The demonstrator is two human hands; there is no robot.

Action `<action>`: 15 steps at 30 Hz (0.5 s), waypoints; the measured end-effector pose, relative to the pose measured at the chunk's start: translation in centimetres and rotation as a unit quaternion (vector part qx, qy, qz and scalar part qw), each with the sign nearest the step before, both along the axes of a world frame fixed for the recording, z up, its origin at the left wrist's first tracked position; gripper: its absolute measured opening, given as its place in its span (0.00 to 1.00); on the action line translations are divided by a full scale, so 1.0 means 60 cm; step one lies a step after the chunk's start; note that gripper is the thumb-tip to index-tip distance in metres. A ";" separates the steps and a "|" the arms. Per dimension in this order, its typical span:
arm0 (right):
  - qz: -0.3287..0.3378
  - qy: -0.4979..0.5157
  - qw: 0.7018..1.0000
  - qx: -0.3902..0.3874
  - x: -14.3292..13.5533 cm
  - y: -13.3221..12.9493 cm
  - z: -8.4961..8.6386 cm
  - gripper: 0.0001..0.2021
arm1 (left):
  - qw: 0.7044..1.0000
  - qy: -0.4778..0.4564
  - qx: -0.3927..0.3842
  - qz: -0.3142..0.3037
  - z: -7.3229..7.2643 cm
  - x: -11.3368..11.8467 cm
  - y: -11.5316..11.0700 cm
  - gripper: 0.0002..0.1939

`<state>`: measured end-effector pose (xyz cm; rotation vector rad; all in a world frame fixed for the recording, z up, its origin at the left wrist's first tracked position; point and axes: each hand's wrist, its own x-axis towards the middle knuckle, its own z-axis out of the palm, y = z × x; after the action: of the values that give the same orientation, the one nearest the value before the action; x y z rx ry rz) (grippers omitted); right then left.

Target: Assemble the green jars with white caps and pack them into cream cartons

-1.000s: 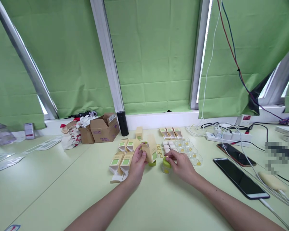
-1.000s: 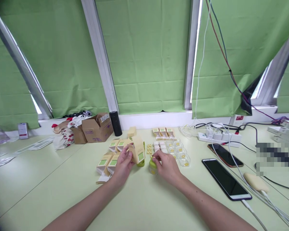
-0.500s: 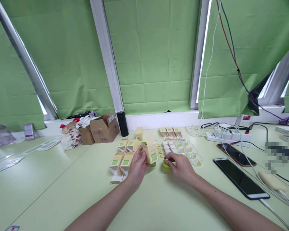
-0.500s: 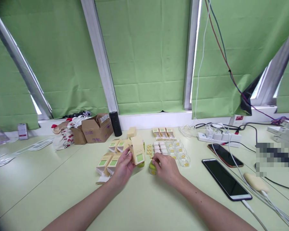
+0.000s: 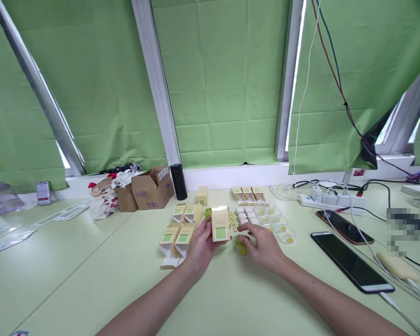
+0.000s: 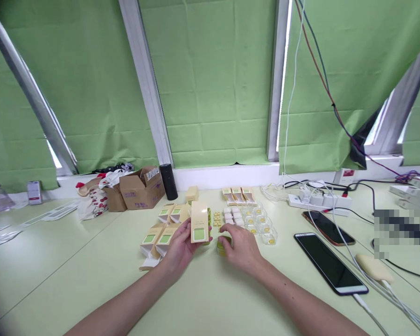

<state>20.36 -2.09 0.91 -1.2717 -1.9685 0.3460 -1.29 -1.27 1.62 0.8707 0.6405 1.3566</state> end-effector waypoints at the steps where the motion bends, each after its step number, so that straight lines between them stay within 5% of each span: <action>1: 0.008 0.019 1.000 0.007 -0.001 0.001 -0.001 0.11 | 1.000 -0.002 0.000 -0.001 0.000 0.001 0.000 0.17; 7: 0.064 0.134 0.989 0.007 -0.017 0.007 0.008 0.16 | 1.000 -0.010 0.009 -0.018 0.001 0.009 0.001 0.20; 15: 0.102 0.228 0.964 -0.095 -0.038 0.041 0.037 0.24 | 0.999 0.032 0.018 0.005 0.019 0.024 0.011 0.23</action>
<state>18.11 0.39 3.12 -0.9893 -1.6944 0.8675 0.14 -0.62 2.75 0.9446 0.6724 1.3583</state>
